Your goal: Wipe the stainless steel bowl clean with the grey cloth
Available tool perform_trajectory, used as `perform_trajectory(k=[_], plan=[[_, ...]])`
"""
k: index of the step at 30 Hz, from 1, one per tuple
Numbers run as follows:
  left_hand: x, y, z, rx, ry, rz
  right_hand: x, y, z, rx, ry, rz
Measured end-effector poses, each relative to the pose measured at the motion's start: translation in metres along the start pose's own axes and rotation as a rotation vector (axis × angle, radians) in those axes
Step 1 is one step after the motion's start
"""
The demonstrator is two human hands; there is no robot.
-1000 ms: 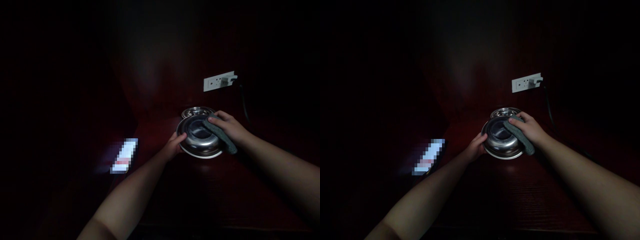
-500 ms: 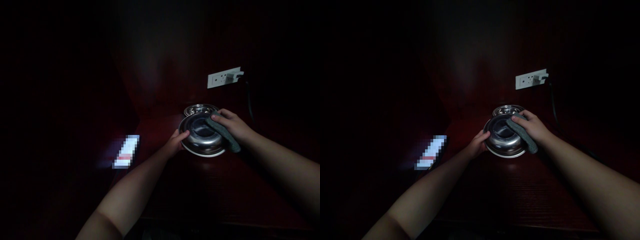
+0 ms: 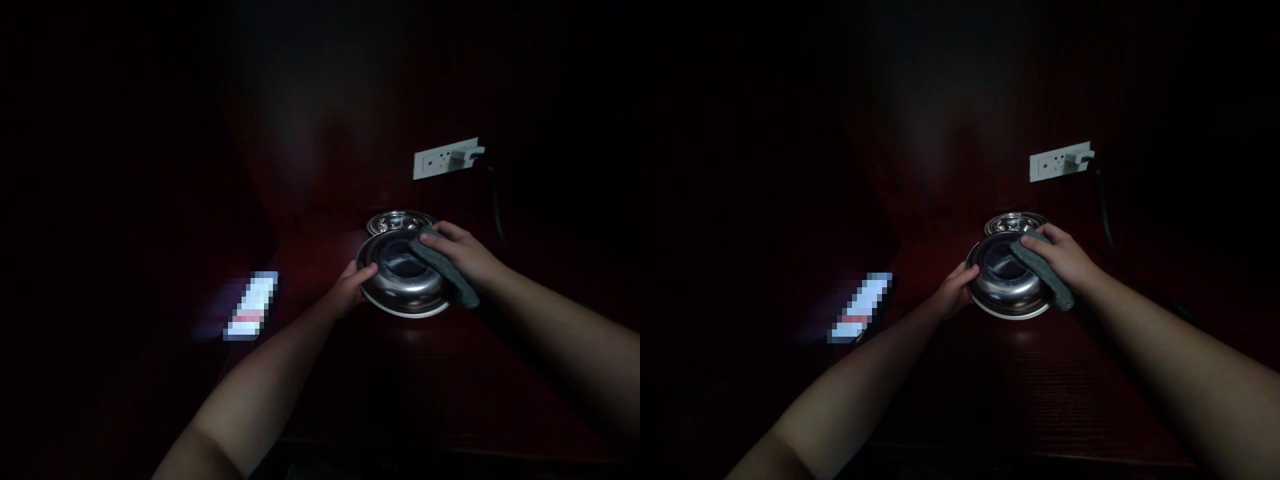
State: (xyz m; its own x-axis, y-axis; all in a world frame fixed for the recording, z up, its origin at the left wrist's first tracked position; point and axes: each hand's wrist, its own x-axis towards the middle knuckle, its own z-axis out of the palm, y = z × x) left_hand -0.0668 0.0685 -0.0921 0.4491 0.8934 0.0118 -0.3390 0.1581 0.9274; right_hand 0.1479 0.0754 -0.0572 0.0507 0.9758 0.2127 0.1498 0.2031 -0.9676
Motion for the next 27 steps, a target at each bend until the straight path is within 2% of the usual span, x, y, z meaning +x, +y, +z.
perform_trajectory(k=[12, 19, 27], plan=[[-0.002, 0.003, -0.002, 0.045, 0.007, -0.006, 0.0, 0.002, 0.0, -0.006, -0.031, -0.007], [-0.008, 0.006, -0.008, 0.182, -0.036, -0.105, -0.001, 0.0, 0.001, 0.022, -0.046, 0.009], [-0.012, 0.007, -0.006, 0.141, -0.037, -0.067, 0.001, 0.009, 0.002, -0.019, -0.068, -0.058]])
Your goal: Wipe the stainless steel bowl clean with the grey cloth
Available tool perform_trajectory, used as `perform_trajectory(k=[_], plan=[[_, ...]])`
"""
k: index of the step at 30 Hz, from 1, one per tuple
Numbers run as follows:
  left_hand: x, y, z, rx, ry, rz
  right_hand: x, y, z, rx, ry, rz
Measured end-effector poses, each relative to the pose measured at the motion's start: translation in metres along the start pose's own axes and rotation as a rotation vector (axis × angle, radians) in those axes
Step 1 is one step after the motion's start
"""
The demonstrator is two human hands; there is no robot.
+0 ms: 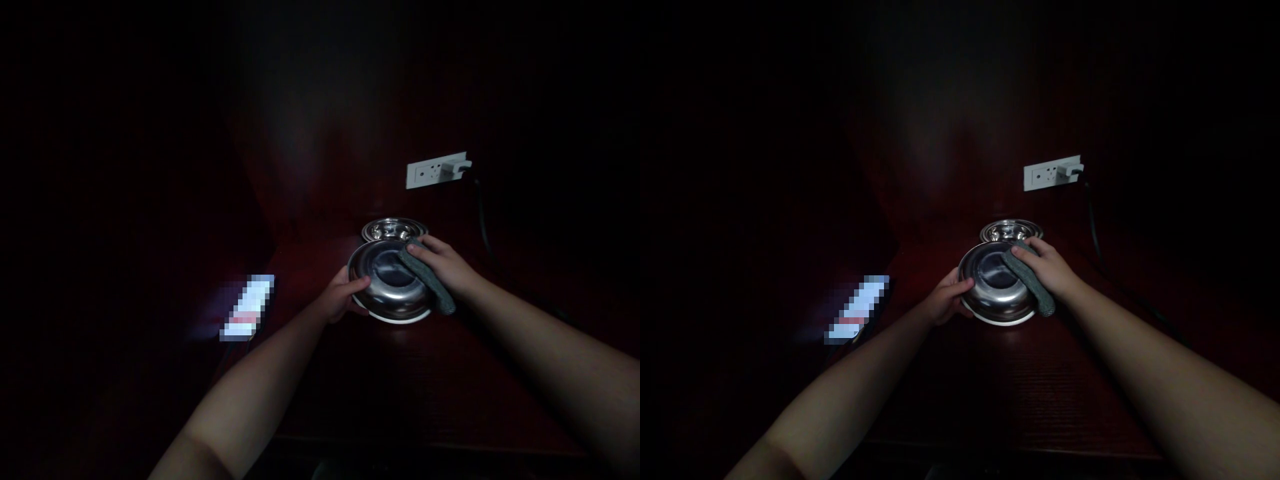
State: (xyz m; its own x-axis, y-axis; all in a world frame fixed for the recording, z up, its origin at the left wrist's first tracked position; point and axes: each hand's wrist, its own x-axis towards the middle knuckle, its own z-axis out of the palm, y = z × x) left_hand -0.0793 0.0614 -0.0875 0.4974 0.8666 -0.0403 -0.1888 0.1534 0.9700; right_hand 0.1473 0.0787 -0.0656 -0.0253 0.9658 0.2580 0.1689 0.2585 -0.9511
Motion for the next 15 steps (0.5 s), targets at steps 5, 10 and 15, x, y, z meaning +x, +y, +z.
perform_trajectory(k=[5, 10, 15], plan=[[-0.004, 0.001, 0.002, -0.056, 0.021, -0.016, 0.007, 0.013, 0.0, -0.025, 0.063, -0.012], [-0.011, 0.009, 0.01, -0.051, 0.083, -0.022, 0.011, 0.017, -0.001, -0.067, 0.11, -0.007], [-0.018, 0.027, 0.011, 0.09, 0.16, 0.025, 0.011, 0.013, -0.001, -0.049, 0.111, -0.122]])
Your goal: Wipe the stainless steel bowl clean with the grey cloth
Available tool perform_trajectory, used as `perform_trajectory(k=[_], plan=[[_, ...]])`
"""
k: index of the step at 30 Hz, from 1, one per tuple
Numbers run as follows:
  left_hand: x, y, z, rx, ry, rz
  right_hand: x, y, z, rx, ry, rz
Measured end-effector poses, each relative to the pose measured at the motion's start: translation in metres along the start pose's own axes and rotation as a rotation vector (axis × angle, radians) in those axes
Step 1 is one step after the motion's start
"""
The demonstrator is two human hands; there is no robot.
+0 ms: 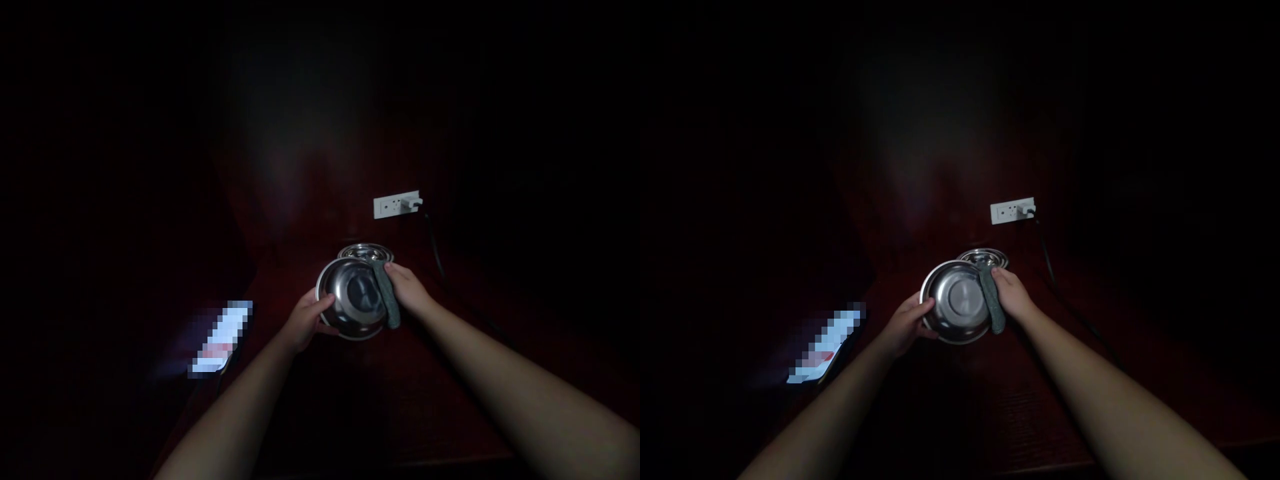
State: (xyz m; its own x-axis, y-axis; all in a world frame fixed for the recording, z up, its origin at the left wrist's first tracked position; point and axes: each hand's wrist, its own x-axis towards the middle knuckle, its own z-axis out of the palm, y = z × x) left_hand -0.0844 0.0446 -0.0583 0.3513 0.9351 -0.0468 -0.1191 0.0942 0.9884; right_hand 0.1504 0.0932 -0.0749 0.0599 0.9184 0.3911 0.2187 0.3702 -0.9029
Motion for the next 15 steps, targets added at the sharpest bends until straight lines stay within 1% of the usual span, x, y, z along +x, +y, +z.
perform_trajectory(k=[4, 7, 9, 10, 11, 12, 14, 15], plan=[[-0.002, 0.021, -0.018, 0.069, 0.137, 0.107, -0.001, -0.009, -0.002, -0.037, 0.025, -0.08], [-0.002, 0.032, -0.034, 0.097, 0.315, 0.245, -0.004, -0.016, -0.002, -0.083, 0.022, -0.133], [-0.001, 0.035, -0.041, 0.151, 0.434, 0.362, -0.008, -0.019, 0.0, -0.119, -0.015, -0.203], [-0.001, 0.034, -0.044, 0.21, 0.49, 0.42, -0.011, -0.021, 0.003, -0.144, -0.061, -0.249], [0.0, 0.033, -0.045, 0.282, 0.543, 0.471, -0.015, -0.023, 0.006, -0.239, -0.167, -0.334], [0.0, 0.032, -0.046, 0.366, 0.583, 0.513, -0.019, -0.025, 0.009, -0.335, -0.247, -0.382], [0.0, 0.028, -0.045, 0.527, 0.621, 0.561, -0.029, -0.029, 0.018, -0.504, -0.376, -0.409], [0.0, 0.026, -0.044, 0.592, 0.62, 0.565, -0.035, -0.031, 0.022, -0.569, -0.456, -0.413]])
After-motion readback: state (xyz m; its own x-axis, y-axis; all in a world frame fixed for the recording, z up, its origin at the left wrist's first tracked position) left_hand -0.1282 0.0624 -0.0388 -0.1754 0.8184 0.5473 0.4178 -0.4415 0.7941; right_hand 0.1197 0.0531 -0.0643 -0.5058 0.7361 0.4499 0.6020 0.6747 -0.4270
